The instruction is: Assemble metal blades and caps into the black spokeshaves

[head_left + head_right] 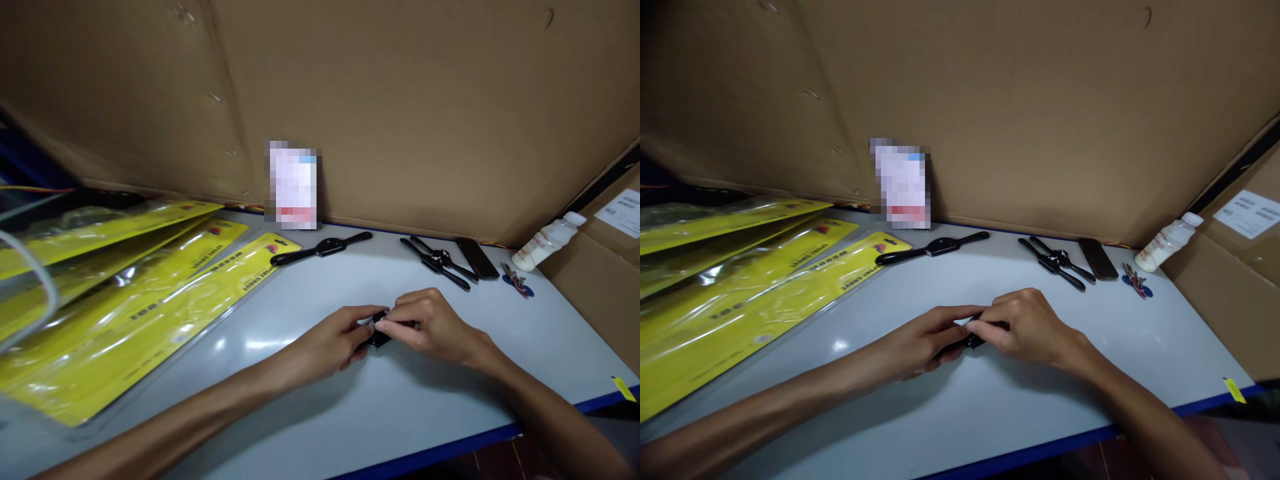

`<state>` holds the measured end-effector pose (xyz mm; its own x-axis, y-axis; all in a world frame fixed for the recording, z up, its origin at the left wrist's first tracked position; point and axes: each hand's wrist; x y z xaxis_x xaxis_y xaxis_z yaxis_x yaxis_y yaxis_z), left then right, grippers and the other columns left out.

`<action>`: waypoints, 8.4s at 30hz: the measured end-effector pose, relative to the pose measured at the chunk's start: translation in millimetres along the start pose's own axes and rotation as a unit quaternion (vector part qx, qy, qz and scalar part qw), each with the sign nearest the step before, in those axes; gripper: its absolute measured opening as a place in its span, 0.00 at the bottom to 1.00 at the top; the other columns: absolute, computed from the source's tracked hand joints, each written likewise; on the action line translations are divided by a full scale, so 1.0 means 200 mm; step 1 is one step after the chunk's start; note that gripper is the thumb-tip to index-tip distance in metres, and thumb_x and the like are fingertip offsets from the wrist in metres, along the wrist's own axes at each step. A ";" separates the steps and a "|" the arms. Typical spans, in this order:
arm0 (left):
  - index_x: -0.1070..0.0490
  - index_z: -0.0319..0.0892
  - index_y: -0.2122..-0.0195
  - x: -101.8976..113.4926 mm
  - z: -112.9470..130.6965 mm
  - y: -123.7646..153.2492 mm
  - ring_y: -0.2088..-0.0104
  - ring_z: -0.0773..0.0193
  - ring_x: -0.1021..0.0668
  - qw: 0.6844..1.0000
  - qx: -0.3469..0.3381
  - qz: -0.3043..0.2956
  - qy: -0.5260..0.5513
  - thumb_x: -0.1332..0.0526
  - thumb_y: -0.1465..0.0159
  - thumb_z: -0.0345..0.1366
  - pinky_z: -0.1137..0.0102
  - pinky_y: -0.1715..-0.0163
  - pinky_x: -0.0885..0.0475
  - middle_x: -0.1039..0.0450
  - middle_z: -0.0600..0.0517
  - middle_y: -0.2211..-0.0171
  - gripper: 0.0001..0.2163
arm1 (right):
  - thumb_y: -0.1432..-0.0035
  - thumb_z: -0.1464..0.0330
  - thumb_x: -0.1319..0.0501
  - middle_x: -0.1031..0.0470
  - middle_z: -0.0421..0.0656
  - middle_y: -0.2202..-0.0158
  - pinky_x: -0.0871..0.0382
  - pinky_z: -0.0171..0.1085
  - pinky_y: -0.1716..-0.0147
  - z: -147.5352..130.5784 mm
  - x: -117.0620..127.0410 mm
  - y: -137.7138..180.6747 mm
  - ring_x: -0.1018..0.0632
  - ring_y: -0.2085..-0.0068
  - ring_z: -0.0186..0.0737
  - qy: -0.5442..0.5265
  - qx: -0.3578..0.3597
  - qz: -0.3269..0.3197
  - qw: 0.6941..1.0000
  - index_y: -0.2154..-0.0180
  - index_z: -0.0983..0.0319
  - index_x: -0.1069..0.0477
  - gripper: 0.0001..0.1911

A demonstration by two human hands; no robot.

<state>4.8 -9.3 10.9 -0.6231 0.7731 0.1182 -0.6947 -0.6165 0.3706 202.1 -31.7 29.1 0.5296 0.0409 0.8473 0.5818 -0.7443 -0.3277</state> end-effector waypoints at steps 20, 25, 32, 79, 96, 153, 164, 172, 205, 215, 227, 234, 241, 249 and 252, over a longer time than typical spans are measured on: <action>0.29 0.39 0.45 0.01 -0.02 -0.01 0.84 0.71 0.46 1.000 -0.028 -0.008 -0.002 0.48 0.33 0.40 0.74 0.84 0.49 0.43 0.63 0.82 0.19 | 0.30 0.65 0.42 0.31 0.37 0.79 0.46 0.33 0.74 -0.01 -0.01 0.01 0.36 0.77 0.30 0.027 -0.010 0.010 1.000 0.71 0.62 0.21 0.18; 0.33 0.39 0.40 0.01 -0.01 0.00 0.84 0.70 0.45 1.000 -0.005 0.003 -0.005 0.49 0.32 0.38 0.75 0.84 0.49 0.42 0.63 0.82 0.22 | 0.30 0.66 0.44 0.33 0.38 0.80 0.48 0.35 0.75 0.01 -0.01 0.01 0.37 0.77 0.31 0.091 -0.017 0.028 0.995 0.79 0.63 0.27 0.24; 0.31 0.40 0.40 0.01 -0.02 0.00 0.84 0.71 0.45 0.999 -0.032 -0.009 0.014 0.47 0.32 0.42 0.74 0.84 0.50 0.43 0.63 0.82 0.22 | 0.29 0.64 0.44 0.31 0.37 0.79 0.46 0.33 0.75 -0.01 -0.01 0.01 0.36 0.77 0.30 0.042 -0.020 -0.001 0.999 0.68 0.60 0.19 0.19; 0.33 0.42 0.37 0.02 -0.04 0.00 0.82 0.69 0.42 0.999 -0.041 -0.016 0.009 0.46 0.32 0.43 0.74 0.82 0.48 0.41 0.61 0.80 0.24 | 0.31 0.64 0.44 0.31 0.37 0.79 0.45 0.33 0.74 0.00 0.04 -0.01 0.36 0.76 0.30 -0.004 -0.084 0.027 0.996 0.74 0.62 0.24 0.20; 0.32 0.40 0.38 0.02 -0.10 -0.03 0.80 0.70 0.42 0.998 -0.067 -0.020 0.009 0.44 0.33 0.51 0.75 0.80 0.46 0.42 0.61 0.79 0.28 | 0.33 0.68 0.38 0.22 0.40 0.71 0.38 0.33 0.67 0.12 0.12 0.00 0.27 0.69 0.33 -0.043 -0.123 -0.111 0.985 0.68 0.63 0.20 0.11; 0.34 0.30 0.36 0.42 -0.22 -0.13 0.32 0.38 0.37 0.724 -0.121 0.319 -0.599 0.56 0.28 0.45 0.45 0.35 0.42 0.35 0.32 0.35 0.28 | 0.29 0.69 0.49 0.20 0.59 0.59 0.37 0.40 0.63 0.33 0.13 0.02 0.20 0.60 0.49 0.222 -0.373 -0.026 0.901 0.51 0.69 0.27 0.16; 0.33 0.36 0.50 0.16 -0.07 -0.02 0.62 0.46 0.19 0.745 -0.061 0.294 -0.596 0.51 0.28 0.44 0.61 0.66 0.29 0.22 0.39 0.61 0.16 | 0.38 0.67 0.38 0.22 0.45 0.68 0.42 0.37 0.72 0.19 0.29 0.04 0.25 0.67 0.41 0.162 -0.296 -0.106 0.936 0.68 0.60 0.25 0.06; 0.36 0.45 0.65 0.14 -0.05 0.01 0.69 0.44 0.18 0.697 0.068 0.274 -0.659 0.55 0.26 0.50 0.67 0.78 0.52 0.20 0.40 0.67 0.18 | 0.51 0.59 0.28 0.27 0.43 0.70 0.43 0.38 0.74 0.17 0.35 0.10 0.29 0.68 0.42 0.143 -0.308 -0.236 0.911 0.69 0.59 0.27 0.14; 0.41 0.47 0.66 -0.02 -0.05 -0.03 0.89 0.75 0.44 0.975 -0.097 0.124 0.155 0.44 0.38 0.65 0.78 0.90 0.49 0.40 0.65 0.84 0.24 | 0.45 0.55 0.33 0.31 0.36 0.76 0.38 0.34 0.75 0.07 0.00 0.00 0.32 0.76 0.32 -0.357 -0.271 0.049 0.893 0.70 0.59 0.36 0.17; 0.41 0.48 0.65 -0.03 -0.05 -0.02 0.88 0.74 0.50 0.966 -0.076 0.121 0.213 0.43 0.38 0.64 0.78 0.90 0.51 0.45 0.66 0.84 0.23 | 0.44 0.53 0.32 0.26 0.37 0.75 0.31 0.36 0.71 0.07 0.04 0.01 0.26 0.75 0.34 -0.396 -0.279 0.025 0.874 0.69 0.59 0.35 0.19; 0.38 0.46 0.64 -0.07 -0.04 -0.01 0.89 0.76 0.48 0.979 -0.089 0.065 0.171 0.41 0.43 0.66 0.78 0.92 0.51 0.44 0.66 0.83 0.27 | 0.46 0.58 0.30 0.22 0.41 0.74 0.26 0.37 0.69 0.06 -0.04 0.01 0.20 0.73 0.36 -0.495 -0.287 0.019 0.820 0.69 0.60 0.33 0.16; 0.37 0.45 0.64 -0.06 -0.04 0.00 0.89 0.76 0.48 0.982 -0.078 0.073 0.159 0.43 0.42 0.66 0.79 0.92 0.51 0.43 0.66 0.84 0.27 | 0.45 0.60 0.32 0.21 0.42 0.73 0.28 0.36 0.71 0.04 -0.04 0.00 0.22 0.74 0.35 -0.488 -0.285 0.022 0.825 0.70 0.60 0.34 0.14; 0.37 0.46 0.60 -0.06 -0.05 -0.01 0.89 0.74 0.48 0.985 -0.061 0.070 0.146 0.44 0.41 0.66 0.79 0.93 0.51 0.44 0.66 0.84 0.26 | 0.45 0.60 0.34 0.25 0.40 0.75 0.32 0.35 0.74 0.04 -0.02 0.00 0.26 0.77 0.33 -0.441 -0.299 0.027 0.846 0.68 0.60 0.33 0.12; 0.45 0.48 0.69 -0.05 -0.04 0.00 0.88 0.76 0.46 0.987 -0.023 0.083 0.133 0.44 0.42 0.65 0.80 0.92 0.50 0.43 0.65 0.82 0.24 | 0.37 0.59 0.42 0.30 0.38 0.78 0.40 0.36 0.74 0.09 0.16 0.01 0.31 0.76 0.34 -0.130 -0.257 0.088 0.954 0.68 0.60 0.29 0.12; 0.45 0.48 0.69 -0.05 -0.04 0.01 0.88 0.76 0.47 0.986 -0.009 0.090 0.141 0.43 0.42 0.65 0.80 0.92 0.51 0.42 0.65 0.82 0.24 | 0.35 0.59 0.41 0.29 0.38 0.77 0.42 0.37 0.71 0.09 0.24 0.04 0.30 0.73 0.36 0.005 -0.252 -0.033 0.967 0.65 0.59 0.27 0.12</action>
<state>6.9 -18.6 3.0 -0.8102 0.5804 -0.0821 -0.5687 -0.7444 0.3500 243.7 -23.6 58.8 0.4932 0.0954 0.8647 0.2392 -0.9705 -0.0293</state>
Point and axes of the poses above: each hand's wrist, its own y-axis away from the middle knuckle, its own x-axis out of the back of the hand, z = x × y
